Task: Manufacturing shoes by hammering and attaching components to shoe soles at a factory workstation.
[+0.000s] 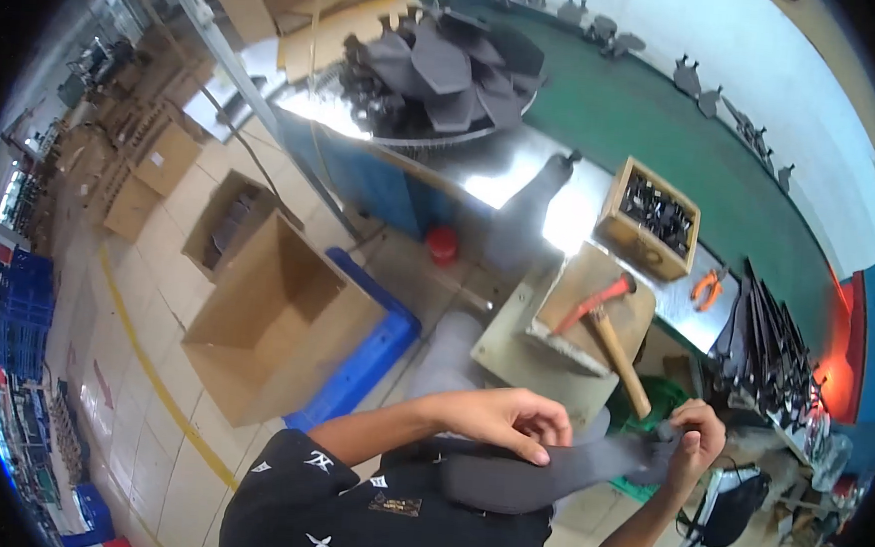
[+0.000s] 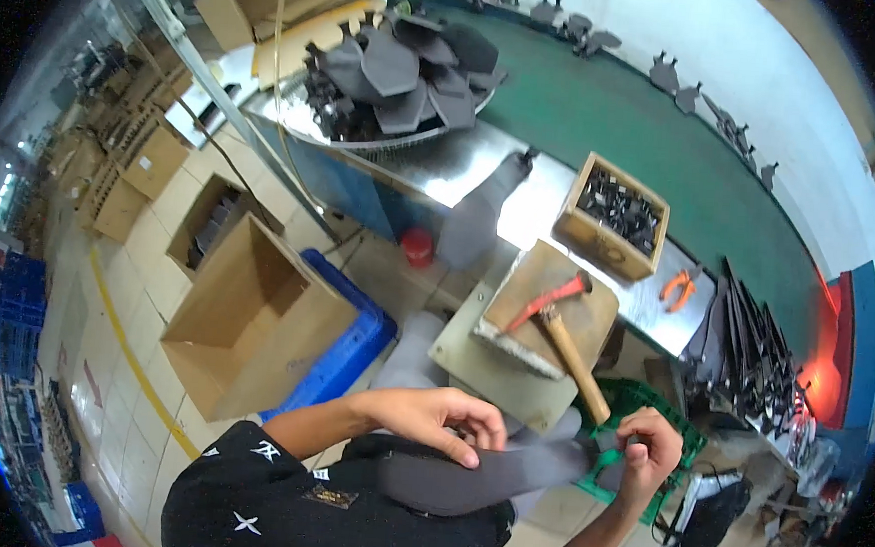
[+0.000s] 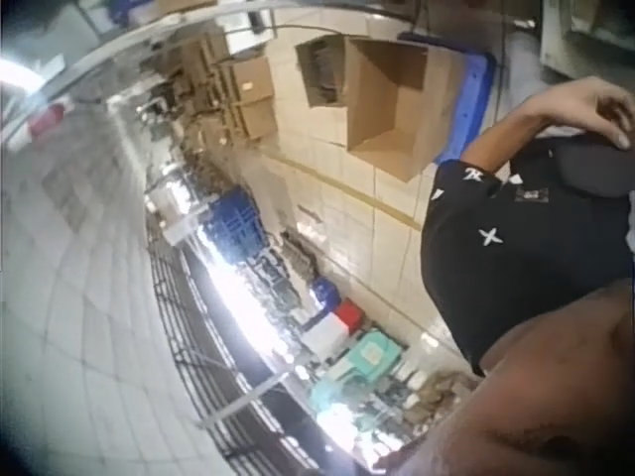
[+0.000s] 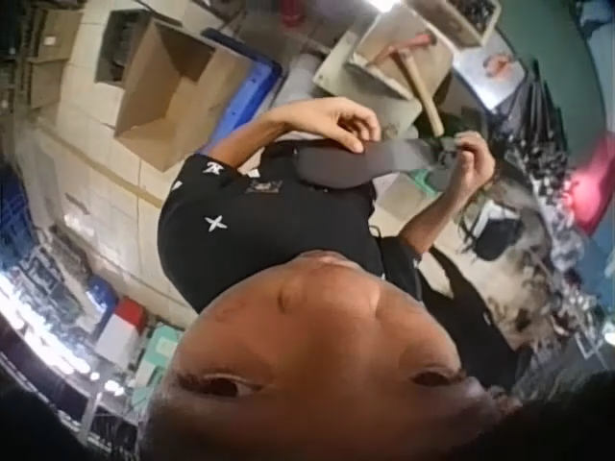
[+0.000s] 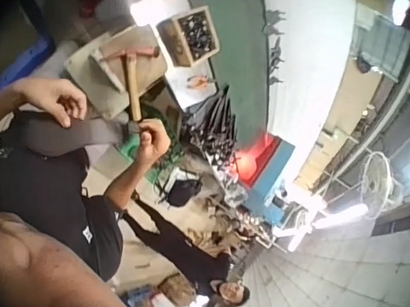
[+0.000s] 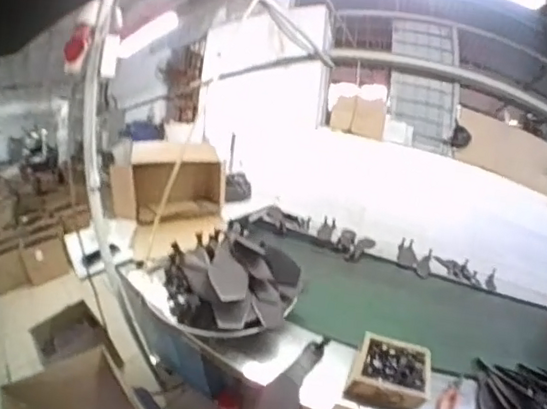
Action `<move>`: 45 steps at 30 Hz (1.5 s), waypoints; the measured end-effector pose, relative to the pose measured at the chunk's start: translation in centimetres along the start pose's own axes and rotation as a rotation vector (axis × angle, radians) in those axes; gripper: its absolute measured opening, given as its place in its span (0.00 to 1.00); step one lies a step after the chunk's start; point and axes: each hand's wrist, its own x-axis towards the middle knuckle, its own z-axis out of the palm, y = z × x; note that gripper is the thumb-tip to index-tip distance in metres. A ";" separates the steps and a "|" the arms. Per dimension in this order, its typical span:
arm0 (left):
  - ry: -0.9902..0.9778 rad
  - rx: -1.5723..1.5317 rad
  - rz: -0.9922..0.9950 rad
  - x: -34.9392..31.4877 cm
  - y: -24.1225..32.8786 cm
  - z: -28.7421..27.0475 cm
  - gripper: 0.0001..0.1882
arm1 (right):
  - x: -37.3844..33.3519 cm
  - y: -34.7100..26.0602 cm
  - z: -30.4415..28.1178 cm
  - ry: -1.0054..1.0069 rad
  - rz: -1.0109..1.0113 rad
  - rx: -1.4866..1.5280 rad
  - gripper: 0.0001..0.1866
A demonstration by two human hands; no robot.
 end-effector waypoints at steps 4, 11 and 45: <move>0.693 0.605 0.080 -1.2 8.2 -2.1 0.11 | -5.2 4.0 -3.1 0.279 0.373 0.033 0.27; 1.256 0.618 0.544 -9.6 24.3 -25.9 0.21 | -4.6 8.4 -7.3 0.534 0.454 0.016 0.10; 0.817 1.086 0.921 16.6 13.2 -3.3 0.43 | 14.7 -8.6 -1.0 -0.020 0.099 0.558 0.22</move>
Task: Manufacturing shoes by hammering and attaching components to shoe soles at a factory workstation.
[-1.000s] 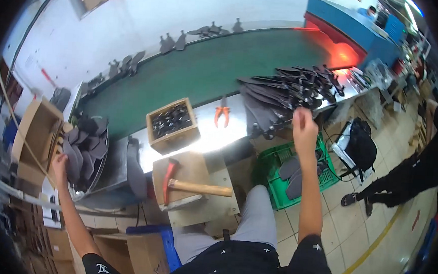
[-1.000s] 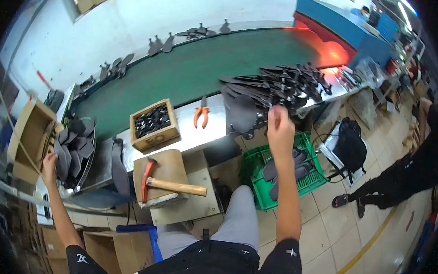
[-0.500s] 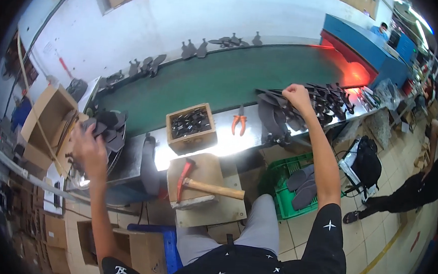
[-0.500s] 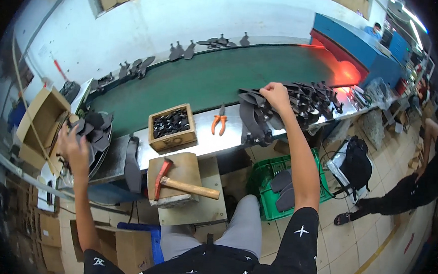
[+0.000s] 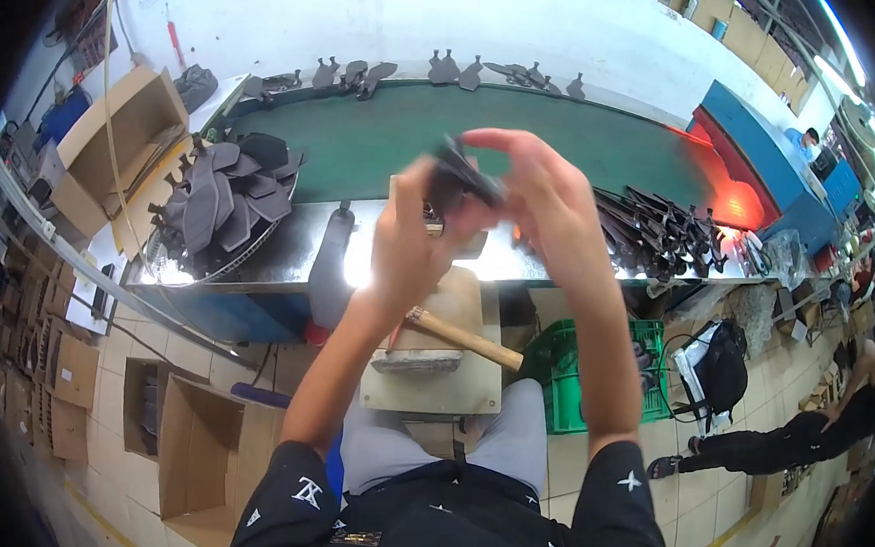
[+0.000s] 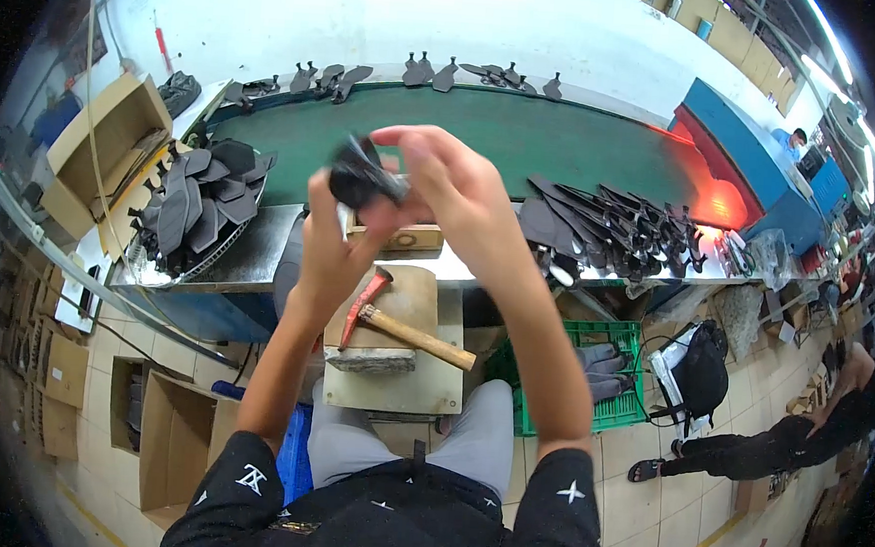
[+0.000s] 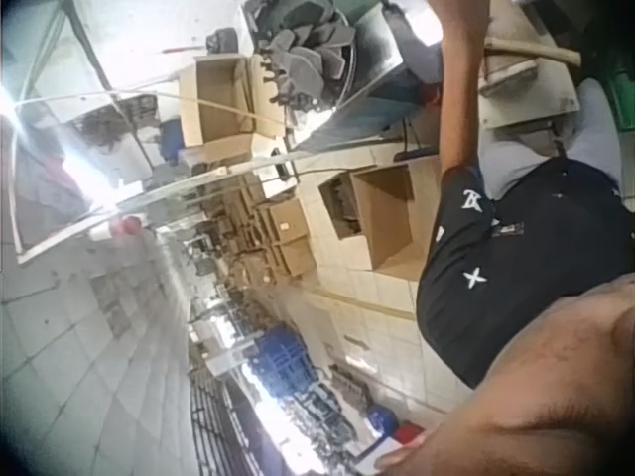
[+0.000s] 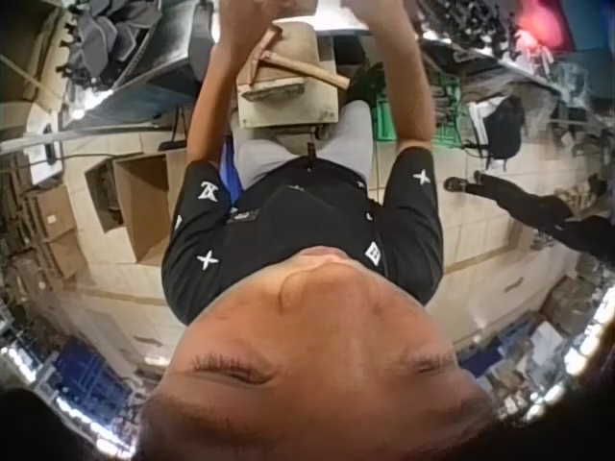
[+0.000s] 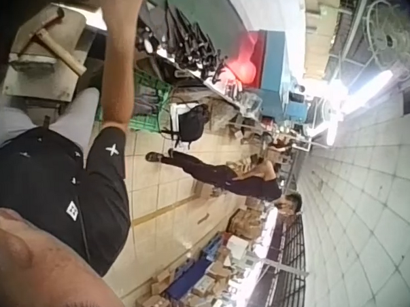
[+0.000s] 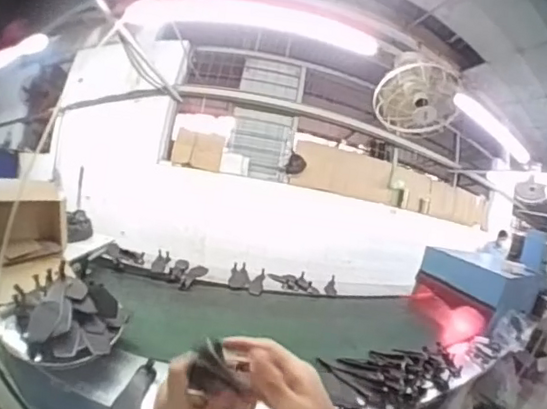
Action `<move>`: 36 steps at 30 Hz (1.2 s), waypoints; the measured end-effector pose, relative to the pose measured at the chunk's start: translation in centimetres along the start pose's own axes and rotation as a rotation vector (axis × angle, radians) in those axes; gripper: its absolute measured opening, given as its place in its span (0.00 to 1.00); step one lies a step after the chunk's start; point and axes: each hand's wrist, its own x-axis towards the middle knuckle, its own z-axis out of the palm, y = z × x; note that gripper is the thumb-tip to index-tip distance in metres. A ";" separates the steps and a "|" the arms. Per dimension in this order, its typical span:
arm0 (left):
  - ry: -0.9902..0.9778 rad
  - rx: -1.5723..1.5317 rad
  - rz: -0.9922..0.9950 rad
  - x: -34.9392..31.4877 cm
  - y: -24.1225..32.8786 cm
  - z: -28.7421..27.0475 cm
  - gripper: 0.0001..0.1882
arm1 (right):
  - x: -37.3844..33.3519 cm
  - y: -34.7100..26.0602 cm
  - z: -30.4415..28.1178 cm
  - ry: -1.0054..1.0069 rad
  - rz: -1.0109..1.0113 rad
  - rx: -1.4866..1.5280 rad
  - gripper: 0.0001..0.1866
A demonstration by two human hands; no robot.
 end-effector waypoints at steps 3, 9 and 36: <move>-0.229 0.245 0.192 -3.0 4.5 -3.9 0.35 | -3.9 5.0 0.1 0.171 -0.178 -0.127 0.29; -0.006 -0.557 -0.582 -8.6 3.4 -4.6 0.42 | -14.1 18.7 -2.2 0.098 0.097 -1.372 0.36; -0.754 0.621 -0.235 5.1 -23.6 8.7 0.08 | -28.1 18.3 -6.5 0.921 0.334 -0.396 0.12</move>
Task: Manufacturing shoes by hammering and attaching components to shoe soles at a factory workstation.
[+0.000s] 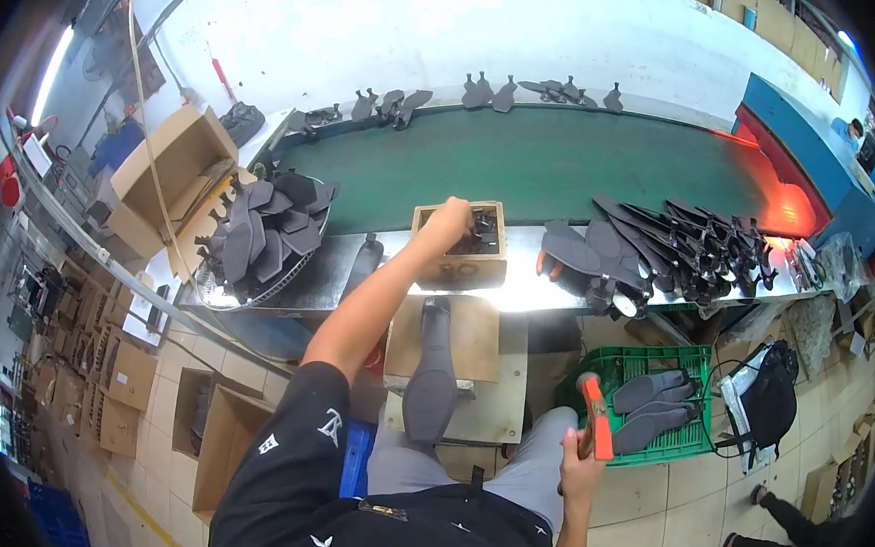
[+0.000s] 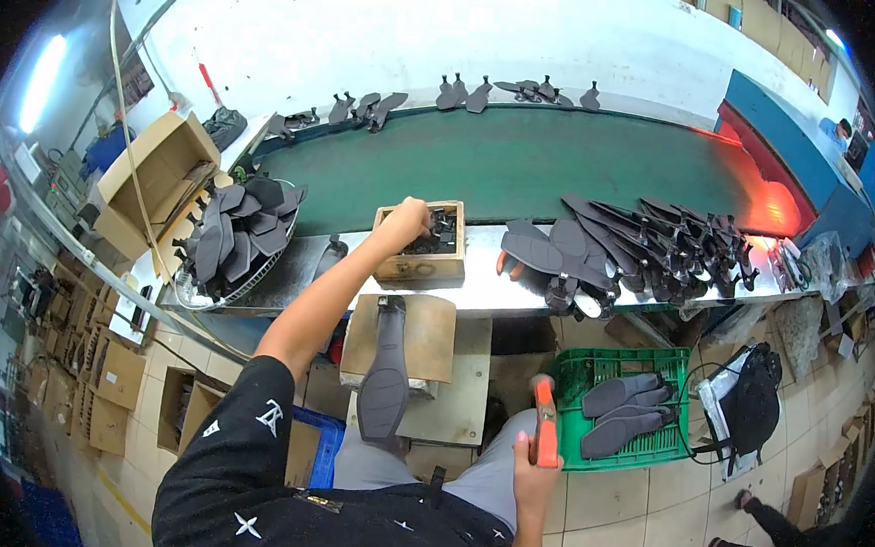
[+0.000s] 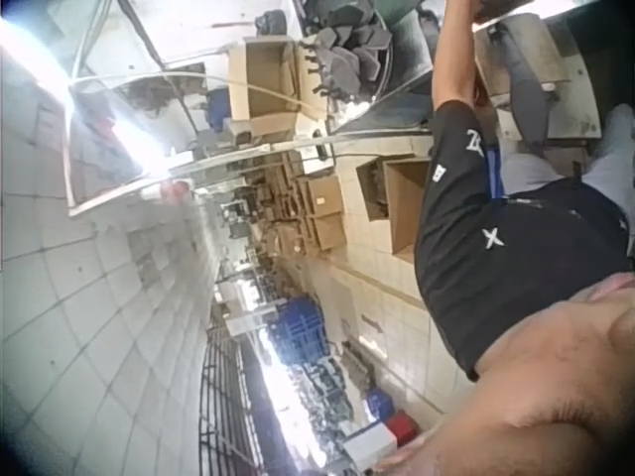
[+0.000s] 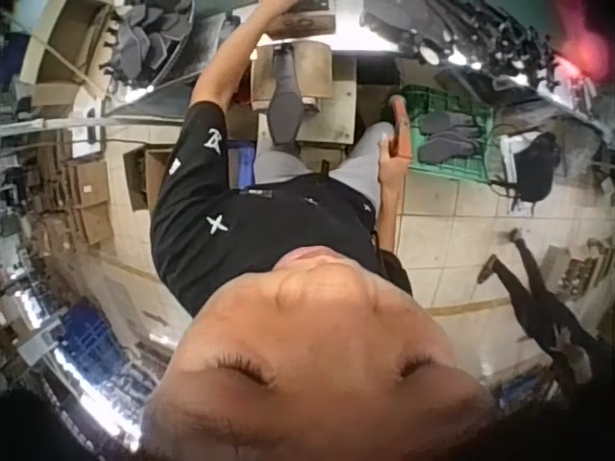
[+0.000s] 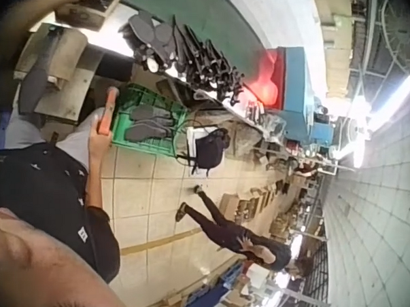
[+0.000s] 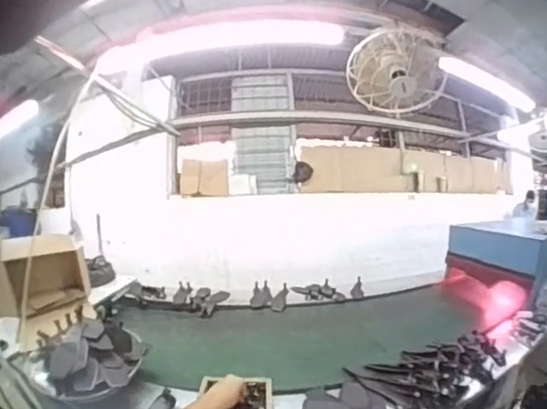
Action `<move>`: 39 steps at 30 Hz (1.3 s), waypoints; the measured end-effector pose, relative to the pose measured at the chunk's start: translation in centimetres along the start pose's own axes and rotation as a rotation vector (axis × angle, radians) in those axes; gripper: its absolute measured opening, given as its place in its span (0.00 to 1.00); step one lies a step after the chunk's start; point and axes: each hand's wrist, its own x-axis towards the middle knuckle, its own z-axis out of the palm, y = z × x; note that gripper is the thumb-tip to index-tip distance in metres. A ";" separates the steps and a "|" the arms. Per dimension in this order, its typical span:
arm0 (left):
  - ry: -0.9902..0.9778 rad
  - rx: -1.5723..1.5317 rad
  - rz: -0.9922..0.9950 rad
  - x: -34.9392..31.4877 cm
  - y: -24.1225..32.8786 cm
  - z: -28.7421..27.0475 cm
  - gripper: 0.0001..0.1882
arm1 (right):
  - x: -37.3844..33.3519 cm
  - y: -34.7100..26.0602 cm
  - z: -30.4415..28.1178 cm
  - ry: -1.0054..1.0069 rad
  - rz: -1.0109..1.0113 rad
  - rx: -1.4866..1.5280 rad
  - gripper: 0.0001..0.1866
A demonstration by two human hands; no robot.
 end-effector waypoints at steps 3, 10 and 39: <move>0.004 -0.128 0.040 0.7 -2.0 -0.8 0.11 | 1.9 0.0 1.6 -0.064 -0.112 0.073 0.10; 0.241 -0.462 -0.002 -5.2 2.9 -3.3 0.10 | 2.2 -6.6 3.0 -0.242 -0.212 0.201 0.10; 0.258 -0.613 0.053 -21.2 2.3 0.0 0.15 | 10.4 -12.6 19.2 -0.679 -0.344 -0.029 0.12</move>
